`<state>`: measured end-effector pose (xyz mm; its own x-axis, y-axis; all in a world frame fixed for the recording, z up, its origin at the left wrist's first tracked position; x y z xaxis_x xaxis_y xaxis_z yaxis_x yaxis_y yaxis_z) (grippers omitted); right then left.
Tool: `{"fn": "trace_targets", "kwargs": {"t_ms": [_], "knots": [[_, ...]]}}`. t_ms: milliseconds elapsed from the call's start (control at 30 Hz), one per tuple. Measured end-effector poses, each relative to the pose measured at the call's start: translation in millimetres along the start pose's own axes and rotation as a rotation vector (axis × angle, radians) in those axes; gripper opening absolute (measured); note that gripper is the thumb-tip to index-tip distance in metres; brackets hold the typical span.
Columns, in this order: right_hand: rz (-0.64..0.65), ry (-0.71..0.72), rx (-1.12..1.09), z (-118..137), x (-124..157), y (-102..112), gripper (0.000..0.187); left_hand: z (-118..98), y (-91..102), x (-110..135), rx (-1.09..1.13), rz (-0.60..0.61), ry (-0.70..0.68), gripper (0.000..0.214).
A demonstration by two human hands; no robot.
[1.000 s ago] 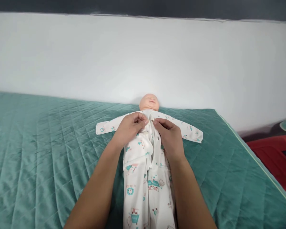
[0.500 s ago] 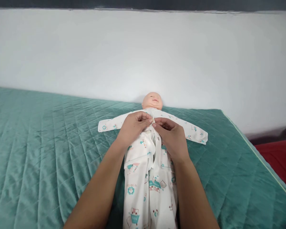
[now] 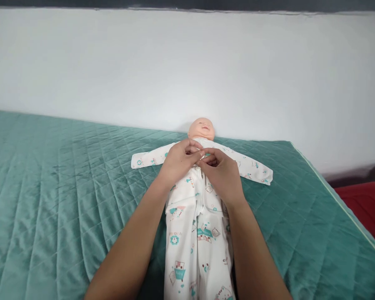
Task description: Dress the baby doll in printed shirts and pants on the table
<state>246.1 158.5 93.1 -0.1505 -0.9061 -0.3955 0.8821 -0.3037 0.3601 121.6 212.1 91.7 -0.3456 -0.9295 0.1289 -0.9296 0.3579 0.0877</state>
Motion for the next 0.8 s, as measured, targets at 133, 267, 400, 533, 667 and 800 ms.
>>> {"fn": "trace_targets", "kwargs": {"t_ms": [133, 267, 400, 533, 667, 800], "knots": [[0.004, 0.008, -0.010, -2, 0, -1, 0.032, 3, -0.7, -1, 0.159, 0.048, 0.037, 0.025], [0.055, 0.036, 0.029, -2, 0, -1, 0.032, 2, 0.5, 0, 0.147, 0.067, 0.044, 0.023], [0.129, 0.064, 0.144, 6, 5, 2, 0.031, -2, 4.9, 3, -0.090, 0.045, 0.003, 0.015], [0.187, 0.045, 0.353, 20, 16, 5, 0.019, -2, 7.3, 9, -0.234, -0.007, -0.022, 0.014], [0.245, 0.034, 0.533, 29, 27, 3, 0.017, 0, 9.9, 20, -0.282, -0.115, -0.066, 0.013], [0.230, 0.040, 0.416, 24, 36, 4, 0.026, 3, 7.2, 38, -0.302, -0.070, -0.066, 0.019]]}}
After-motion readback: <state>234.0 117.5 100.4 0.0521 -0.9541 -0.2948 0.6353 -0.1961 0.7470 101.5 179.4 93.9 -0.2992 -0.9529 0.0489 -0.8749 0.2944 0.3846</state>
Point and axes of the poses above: each hand's wrist, its own x-axis away from the middle knuckle, its own y-axis out of the back of the hand, z = x × y, the point moved 8 cm from there along -x, towards the middle knuckle, and after that the axes turned 14 degrees about y, right-handed, at the moved point
